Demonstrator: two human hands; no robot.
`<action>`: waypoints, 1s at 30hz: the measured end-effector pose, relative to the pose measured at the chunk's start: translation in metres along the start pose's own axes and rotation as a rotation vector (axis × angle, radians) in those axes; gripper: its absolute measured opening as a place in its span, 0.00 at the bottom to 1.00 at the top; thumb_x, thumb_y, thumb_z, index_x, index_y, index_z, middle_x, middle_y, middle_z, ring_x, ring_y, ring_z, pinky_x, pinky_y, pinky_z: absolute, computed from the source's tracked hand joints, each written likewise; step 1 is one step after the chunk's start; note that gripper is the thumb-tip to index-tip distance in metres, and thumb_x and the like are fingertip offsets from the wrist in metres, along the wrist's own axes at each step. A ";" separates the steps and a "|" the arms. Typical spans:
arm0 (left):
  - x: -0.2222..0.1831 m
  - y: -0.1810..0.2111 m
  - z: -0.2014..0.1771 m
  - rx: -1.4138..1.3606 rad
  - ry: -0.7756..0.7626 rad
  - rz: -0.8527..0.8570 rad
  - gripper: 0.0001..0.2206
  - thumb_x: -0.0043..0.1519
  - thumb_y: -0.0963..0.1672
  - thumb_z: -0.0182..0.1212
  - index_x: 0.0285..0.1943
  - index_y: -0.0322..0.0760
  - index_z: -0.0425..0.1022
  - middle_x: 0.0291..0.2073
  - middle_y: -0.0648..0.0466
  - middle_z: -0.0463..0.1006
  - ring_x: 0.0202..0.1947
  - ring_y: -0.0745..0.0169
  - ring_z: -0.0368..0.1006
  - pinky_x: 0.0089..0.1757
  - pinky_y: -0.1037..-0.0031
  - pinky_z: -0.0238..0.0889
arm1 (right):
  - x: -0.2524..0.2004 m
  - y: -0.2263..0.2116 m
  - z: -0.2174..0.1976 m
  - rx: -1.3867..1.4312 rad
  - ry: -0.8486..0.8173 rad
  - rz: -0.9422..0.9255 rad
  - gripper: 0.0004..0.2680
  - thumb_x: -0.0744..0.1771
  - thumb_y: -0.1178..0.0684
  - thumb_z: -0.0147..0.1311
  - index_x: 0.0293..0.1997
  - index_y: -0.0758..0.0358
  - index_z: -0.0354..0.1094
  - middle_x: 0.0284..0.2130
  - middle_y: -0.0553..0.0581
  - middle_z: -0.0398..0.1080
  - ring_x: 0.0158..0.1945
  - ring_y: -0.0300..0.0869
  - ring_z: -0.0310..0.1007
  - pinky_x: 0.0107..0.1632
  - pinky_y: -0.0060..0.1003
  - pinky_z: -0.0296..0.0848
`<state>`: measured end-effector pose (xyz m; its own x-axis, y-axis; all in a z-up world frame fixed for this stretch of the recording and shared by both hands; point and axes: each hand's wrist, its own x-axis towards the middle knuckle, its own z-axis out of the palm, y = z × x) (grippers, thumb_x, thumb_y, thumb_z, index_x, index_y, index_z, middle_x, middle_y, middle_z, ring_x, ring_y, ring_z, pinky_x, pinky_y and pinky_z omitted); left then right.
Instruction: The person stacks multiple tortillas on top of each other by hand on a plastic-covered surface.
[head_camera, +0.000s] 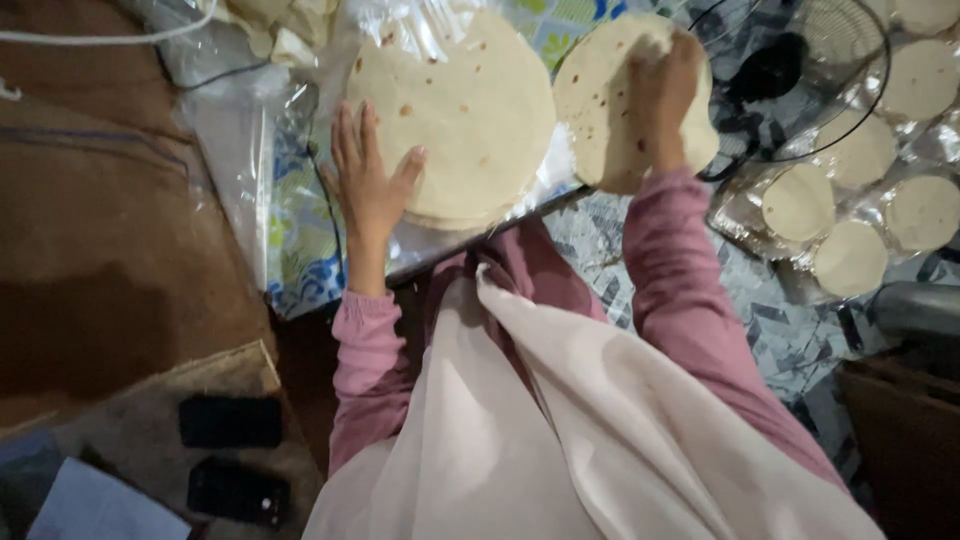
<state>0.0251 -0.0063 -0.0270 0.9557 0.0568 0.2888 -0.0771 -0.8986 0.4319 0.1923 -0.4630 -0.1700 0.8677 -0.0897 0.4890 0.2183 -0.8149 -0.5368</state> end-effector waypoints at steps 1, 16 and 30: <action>0.003 0.004 -0.005 0.009 -0.042 -0.042 0.41 0.63 0.58 0.68 0.81 0.46 0.53 0.78 0.43 0.50 0.78 0.40 0.45 0.64 0.31 0.43 | 0.002 -0.006 -0.009 0.010 0.100 0.014 0.10 0.68 0.52 0.65 0.50 0.68 0.75 0.37 0.63 0.76 0.33 0.52 0.75 0.37 0.48 0.74; 0.027 0.015 -0.023 0.122 -0.251 -0.214 0.46 0.54 0.64 0.63 0.79 0.48 0.53 0.78 0.52 0.52 0.78 0.47 0.43 0.65 0.23 0.27 | 0.032 0.135 0.038 0.069 -0.137 0.431 0.13 0.65 0.47 0.62 0.45 0.69 0.78 0.38 0.71 0.78 0.43 0.55 0.80 0.48 0.46 0.75; 0.039 0.009 -0.010 0.191 -0.168 -0.138 0.46 0.49 0.64 0.68 0.72 0.39 0.61 0.70 0.44 0.60 0.72 0.31 0.48 0.58 0.18 0.34 | 0.024 0.230 0.058 -0.196 -0.113 0.589 0.15 0.62 0.45 0.64 0.43 0.68 0.78 0.42 0.74 0.76 0.48 0.65 0.76 0.52 0.50 0.73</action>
<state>0.0585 -0.0082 -0.0031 0.9883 0.1261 0.0863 0.0970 -0.9540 0.2836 0.2894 -0.6195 -0.3221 0.8617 -0.5029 0.0678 -0.3871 -0.7379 -0.5529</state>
